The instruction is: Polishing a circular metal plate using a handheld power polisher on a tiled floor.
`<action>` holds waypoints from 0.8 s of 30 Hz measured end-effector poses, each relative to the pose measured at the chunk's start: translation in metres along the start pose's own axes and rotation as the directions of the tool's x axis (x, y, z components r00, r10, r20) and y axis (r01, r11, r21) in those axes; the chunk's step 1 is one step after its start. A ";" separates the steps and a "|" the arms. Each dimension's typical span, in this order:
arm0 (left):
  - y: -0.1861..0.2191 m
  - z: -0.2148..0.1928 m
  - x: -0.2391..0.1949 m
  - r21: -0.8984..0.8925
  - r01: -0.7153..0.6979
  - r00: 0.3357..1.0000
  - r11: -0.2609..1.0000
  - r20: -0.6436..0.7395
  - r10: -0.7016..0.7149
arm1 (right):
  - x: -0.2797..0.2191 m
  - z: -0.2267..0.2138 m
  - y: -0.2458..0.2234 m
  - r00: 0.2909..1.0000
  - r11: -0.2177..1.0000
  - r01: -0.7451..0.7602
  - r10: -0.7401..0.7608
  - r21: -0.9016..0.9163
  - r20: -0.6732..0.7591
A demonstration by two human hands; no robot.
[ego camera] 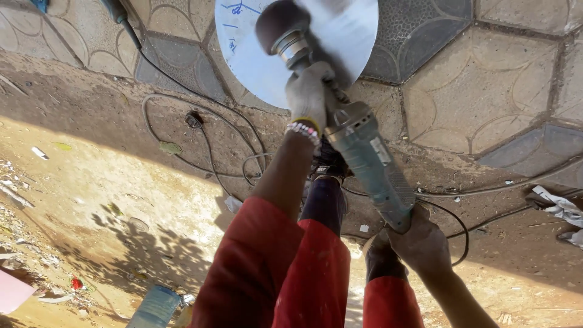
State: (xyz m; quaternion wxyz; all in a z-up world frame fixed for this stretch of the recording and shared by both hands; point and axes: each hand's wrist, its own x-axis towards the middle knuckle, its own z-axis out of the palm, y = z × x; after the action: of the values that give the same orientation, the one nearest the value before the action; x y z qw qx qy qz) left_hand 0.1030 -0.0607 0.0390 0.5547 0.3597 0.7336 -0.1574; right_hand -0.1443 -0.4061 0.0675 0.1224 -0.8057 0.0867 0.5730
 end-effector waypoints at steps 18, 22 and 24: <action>0.003 0.028 0.013 -0.094 -0.019 0.999 0.995 0.032 0.022 | 0.017 -0.025 0.021 0.976 0.982 0.175 -0.182 -0.067 -0.117; -0.011 0.125 0.046 -0.073 -0.068 0.971 0.995 0.223 0.082 | 0.019 -0.061 0.020 0.986 0.990 -0.106 0.117 0.091 -0.120; -0.011 0.132 0.031 -0.074 -0.110 0.957 0.991 0.261 0.126 | 0.013 -0.076 -0.003 0.974 0.972 -0.203 0.212 0.116 -0.074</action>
State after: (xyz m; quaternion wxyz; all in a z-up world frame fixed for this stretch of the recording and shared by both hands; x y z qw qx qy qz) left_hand 0.1843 -0.1403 -0.0360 0.6666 0.3622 0.6343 -0.1489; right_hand -0.0708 -0.4262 0.0794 0.1012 -0.8084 0.2063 0.5419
